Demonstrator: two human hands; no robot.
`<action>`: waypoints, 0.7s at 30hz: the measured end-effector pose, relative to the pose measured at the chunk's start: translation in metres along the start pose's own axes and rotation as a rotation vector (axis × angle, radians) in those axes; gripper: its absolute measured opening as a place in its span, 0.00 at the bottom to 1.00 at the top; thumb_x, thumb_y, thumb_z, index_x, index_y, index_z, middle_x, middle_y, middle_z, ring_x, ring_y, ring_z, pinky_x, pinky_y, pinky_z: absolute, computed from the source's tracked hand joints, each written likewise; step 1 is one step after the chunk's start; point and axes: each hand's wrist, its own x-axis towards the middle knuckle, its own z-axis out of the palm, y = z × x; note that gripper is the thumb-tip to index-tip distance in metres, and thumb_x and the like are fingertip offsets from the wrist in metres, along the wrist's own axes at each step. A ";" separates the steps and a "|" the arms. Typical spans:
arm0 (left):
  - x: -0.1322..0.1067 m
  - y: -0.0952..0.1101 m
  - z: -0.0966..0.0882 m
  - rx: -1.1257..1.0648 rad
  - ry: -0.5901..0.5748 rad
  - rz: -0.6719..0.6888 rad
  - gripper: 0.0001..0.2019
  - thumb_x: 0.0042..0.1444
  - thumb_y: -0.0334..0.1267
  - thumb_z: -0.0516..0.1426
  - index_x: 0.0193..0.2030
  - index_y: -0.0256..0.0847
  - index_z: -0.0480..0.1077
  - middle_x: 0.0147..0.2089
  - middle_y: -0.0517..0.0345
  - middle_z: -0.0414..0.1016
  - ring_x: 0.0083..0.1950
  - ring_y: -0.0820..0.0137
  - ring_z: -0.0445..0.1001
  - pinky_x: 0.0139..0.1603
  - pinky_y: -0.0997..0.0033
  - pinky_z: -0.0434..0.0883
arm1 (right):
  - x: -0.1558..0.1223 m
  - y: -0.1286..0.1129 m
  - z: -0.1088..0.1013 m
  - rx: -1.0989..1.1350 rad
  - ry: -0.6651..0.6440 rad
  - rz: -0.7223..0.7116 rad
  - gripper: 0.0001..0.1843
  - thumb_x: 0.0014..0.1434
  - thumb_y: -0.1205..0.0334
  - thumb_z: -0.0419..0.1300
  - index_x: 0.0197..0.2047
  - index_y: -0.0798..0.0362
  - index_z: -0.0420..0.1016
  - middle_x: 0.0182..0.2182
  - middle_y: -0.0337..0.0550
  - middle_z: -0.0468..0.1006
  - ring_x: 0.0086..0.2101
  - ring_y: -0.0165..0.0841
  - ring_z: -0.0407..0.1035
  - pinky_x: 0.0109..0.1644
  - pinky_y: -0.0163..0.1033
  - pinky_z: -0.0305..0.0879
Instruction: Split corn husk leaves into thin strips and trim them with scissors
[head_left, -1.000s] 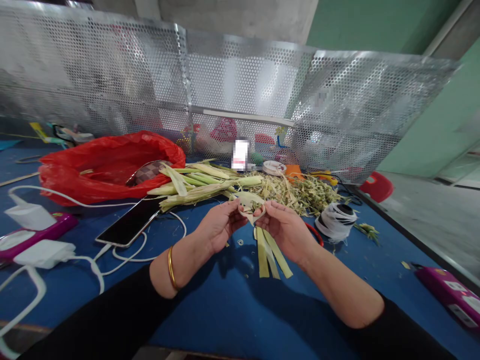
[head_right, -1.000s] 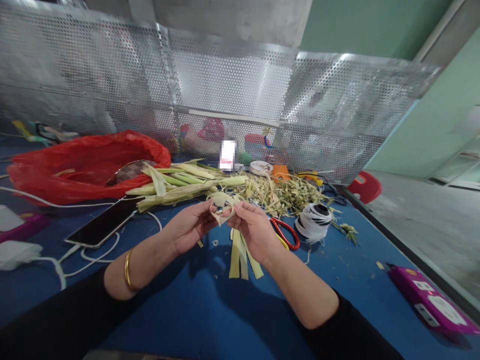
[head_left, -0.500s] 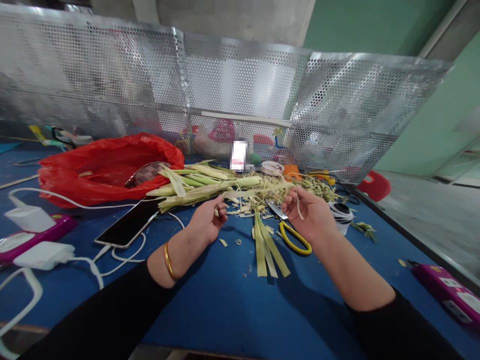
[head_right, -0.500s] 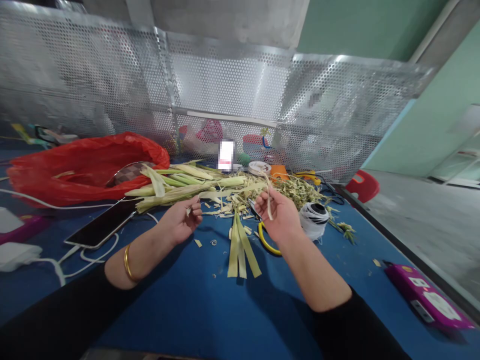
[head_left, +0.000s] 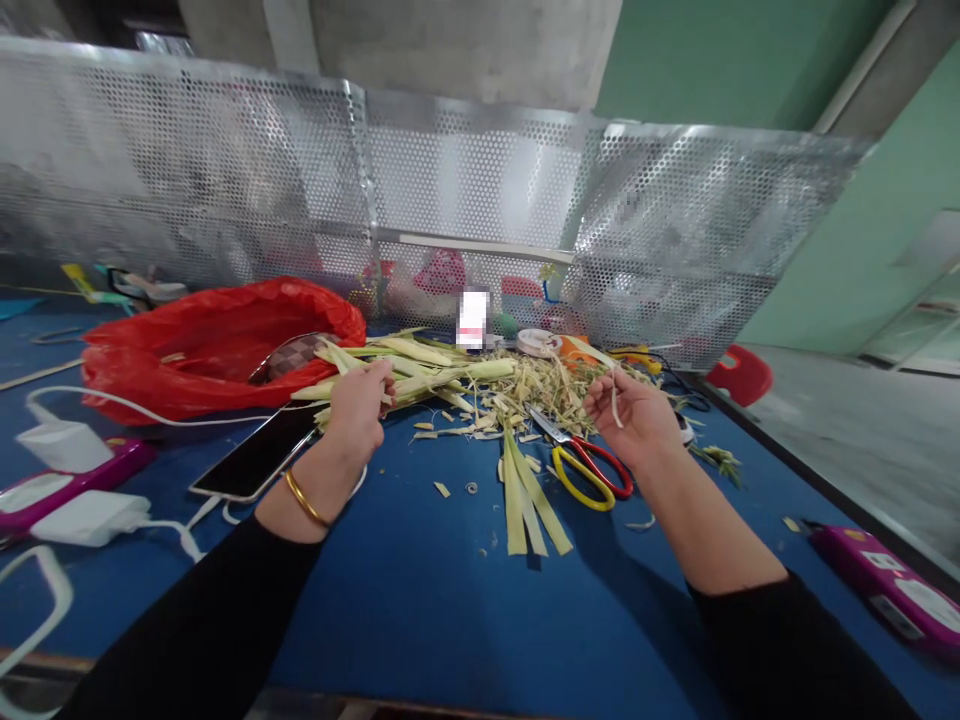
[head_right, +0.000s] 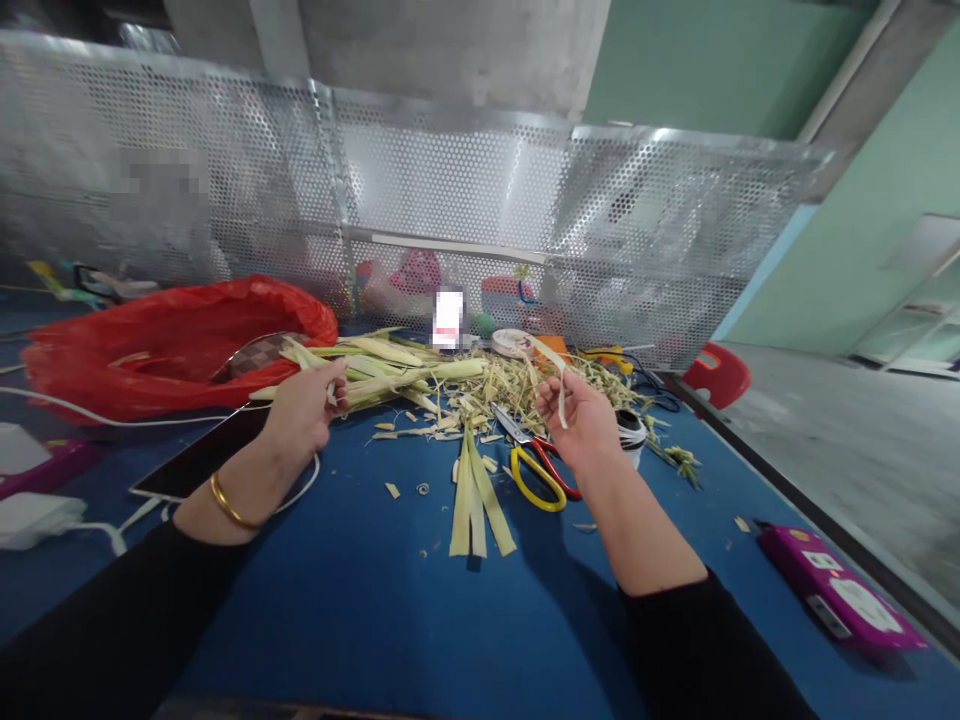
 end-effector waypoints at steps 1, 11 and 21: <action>0.003 0.004 -0.003 0.038 0.025 0.044 0.07 0.49 0.34 0.58 0.23 0.39 0.64 0.21 0.65 0.62 0.23 0.75 0.61 0.28 0.74 0.62 | -0.002 0.003 0.002 -0.013 -0.029 -0.002 0.08 0.54 0.68 0.61 0.26 0.54 0.66 0.17 0.32 0.70 0.20 0.24 0.68 0.25 0.29 0.68; -0.049 0.001 0.011 0.380 -0.285 0.403 0.13 0.54 0.45 0.55 0.34 0.38 0.75 0.26 0.59 0.70 0.30 0.70 0.67 0.33 0.71 0.65 | -0.042 0.041 0.021 -0.537 -0.414 -0.128 0.12 0.53 0.55 0.63 0.27 0.53 0.67 0.21 0.33 0.71 0.17 0.22 0.60 0.22 0.30 0.56; -0.082 -0.024 0.028 -0.085 -0.685 -0.183 0.16 0.45 0.49 0.64 0.32 0.36 0.78 0.21 0.64 0.65 0.22 0.79 0.60 0.25 0.78 0.59 | -0.063 0.064 0.023 -1.384 -0.594 -0.388 0.14 0.62 0.52 0.50 0.30 0.52 0.65 0.20 0.34 0.63 0.22 0.29 0.57 0.27 0.33 0.50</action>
